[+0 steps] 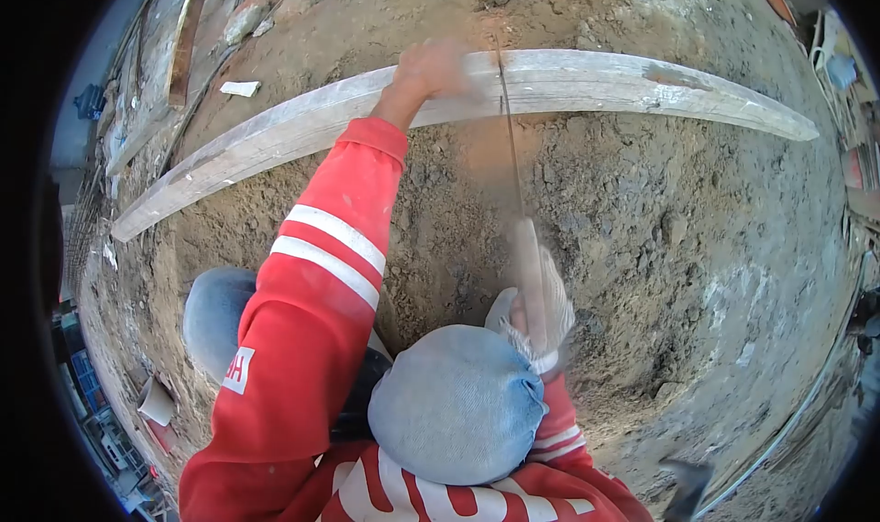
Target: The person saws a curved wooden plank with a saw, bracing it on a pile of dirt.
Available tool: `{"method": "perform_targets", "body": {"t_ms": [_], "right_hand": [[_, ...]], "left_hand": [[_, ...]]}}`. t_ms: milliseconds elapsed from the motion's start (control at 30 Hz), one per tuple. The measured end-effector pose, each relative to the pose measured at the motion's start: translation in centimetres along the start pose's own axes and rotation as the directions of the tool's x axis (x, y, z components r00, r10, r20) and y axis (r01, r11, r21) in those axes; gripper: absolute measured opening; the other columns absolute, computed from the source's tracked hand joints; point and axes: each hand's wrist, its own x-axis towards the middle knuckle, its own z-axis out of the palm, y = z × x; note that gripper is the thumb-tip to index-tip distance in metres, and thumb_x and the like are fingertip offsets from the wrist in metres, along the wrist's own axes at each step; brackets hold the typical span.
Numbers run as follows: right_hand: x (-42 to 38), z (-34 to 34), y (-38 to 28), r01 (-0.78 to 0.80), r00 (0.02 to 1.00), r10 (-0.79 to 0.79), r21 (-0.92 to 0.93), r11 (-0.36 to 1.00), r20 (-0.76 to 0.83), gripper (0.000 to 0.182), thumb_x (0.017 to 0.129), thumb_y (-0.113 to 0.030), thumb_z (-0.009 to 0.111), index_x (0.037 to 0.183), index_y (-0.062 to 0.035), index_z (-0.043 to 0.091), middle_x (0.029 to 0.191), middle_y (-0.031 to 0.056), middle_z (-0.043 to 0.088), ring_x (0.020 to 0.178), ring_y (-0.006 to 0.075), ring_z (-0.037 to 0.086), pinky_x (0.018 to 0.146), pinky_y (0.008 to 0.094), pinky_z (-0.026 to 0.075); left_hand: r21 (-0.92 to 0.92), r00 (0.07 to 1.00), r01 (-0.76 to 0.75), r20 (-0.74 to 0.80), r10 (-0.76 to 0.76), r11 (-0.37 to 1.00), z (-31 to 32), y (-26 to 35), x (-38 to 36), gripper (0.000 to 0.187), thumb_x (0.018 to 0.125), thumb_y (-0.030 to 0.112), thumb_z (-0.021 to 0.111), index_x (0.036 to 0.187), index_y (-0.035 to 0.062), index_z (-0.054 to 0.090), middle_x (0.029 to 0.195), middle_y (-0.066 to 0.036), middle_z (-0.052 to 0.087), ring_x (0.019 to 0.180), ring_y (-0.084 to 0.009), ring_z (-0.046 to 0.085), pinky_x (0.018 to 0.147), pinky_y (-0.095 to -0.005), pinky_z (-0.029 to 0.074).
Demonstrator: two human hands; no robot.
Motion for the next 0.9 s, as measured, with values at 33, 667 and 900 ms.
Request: {"method": "perform_targets", "body": {"t_ms": [33, 667, 900], "right_hand": [[3.0, 1.4, 1.4, 0.324, 0.931, -0.344, -0.161, 0.932, -0.121, 0.047, 0.106, -0.006, 0.054, 0.152, 0.0007, 0.048, 0.139, 0.0148, 0.064, 0.106, 0.0185, 0.071, 0.083, 0.0266, 0.059], [10.0, 1.5, -0.4, 0.088, 0.995, -0.096, -0.210, 0.974, -0.028, 0.043, 0.105, -0.018, 0.060, 0.143, 0.0005, 0.057, 0.133, 0.0140, 0.067, 0.110, 0.0151, 0.069, 0.089, 0.0277, 0.057], [16.8, 2.7, 1.8, 0.396, 0.909, -0.389, 0.024, 0.918, -0.153, 0.043, 0.100, -0.012, 0.059, 0.142, -0.0037, 0.061, 0.141, 0.0187, 0.063, 0.127, 0.0313, 0.063, 0.107, 0.0382, 0.048]], "left_hand": [[-0.004, 1.000, 0.028, -0.004, -0.028, 1.000, -0.1, 0.3, -0.4, 0.073, 0.052, 0.054, 0.097, 0.108, 0.0097, 0.077, 0.109, -0.018, 0.077, 0.107, -0.0355, 0.072, 0.094, -0.0446, 0.057], [-0.039, 0.994, 0.034, -0.104, -0.037, 0.999, 1.3, 1.1, -1.9, 0.063, 0.060, 0.036, 0.096, 0.113, 0.0096, 0.077, 0.112, -0.018, 0.076, 0.104, -0.0355, 0.074, 0.090, -0.0448, 0.060], [-0.039, 0.996, -0.003, -0.093, -0.001, 0.999, 0.6, 1.5, -3.1, 0.056, 0.064, 0.035, 0.095, 0.113, 0.0146, 0.077, 0.107, -0.017, 0.077, 0.102, -0.0341, 0.075, 0.089, -0.0437, 0.060]]}}
